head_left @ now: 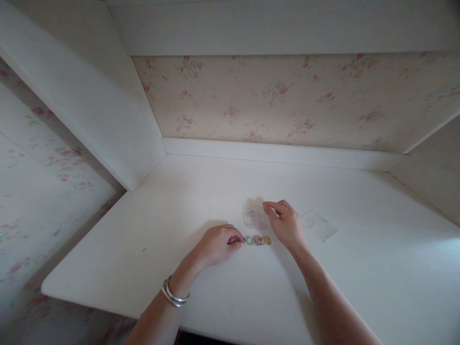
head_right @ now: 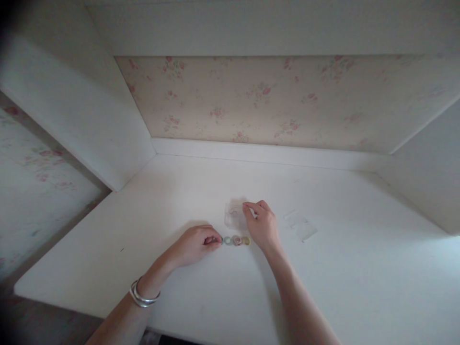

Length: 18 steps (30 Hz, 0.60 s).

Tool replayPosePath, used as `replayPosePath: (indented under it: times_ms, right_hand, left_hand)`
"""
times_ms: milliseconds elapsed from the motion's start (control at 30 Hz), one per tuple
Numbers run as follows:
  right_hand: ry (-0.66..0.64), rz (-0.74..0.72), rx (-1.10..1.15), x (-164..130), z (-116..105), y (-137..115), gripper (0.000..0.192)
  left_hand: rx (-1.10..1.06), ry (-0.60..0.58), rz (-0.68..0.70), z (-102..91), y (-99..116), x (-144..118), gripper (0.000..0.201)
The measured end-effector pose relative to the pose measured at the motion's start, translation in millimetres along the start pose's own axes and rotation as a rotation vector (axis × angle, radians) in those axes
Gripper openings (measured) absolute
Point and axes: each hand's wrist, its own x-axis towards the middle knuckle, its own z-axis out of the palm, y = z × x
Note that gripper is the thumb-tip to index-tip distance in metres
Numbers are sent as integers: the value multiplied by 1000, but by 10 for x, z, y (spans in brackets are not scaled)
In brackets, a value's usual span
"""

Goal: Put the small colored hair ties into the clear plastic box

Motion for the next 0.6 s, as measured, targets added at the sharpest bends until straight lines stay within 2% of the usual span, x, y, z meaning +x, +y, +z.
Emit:
replayPosePath:
  times_ms: [200, 400, 500, 600]
  right_hand:
    - [39, 22, 17, -78, -166, 123, 37]
    - [91, 19, 54, -104, -174, 103, 39]
    - [83, -5, 80, -121, -152, 88, 36]
    - [63, -55, 99, -145, -126, 79, 34]
  left_hand:
    - [-109, 26, -67, -5, -5, 31, 17]
    - [-205, 159, -157, -73, 4, 80, 26]
    - [-180, 277, -236, -125, 98, 210, 29]
    - [-121, 330, -225, -141, 226, 438, 28]
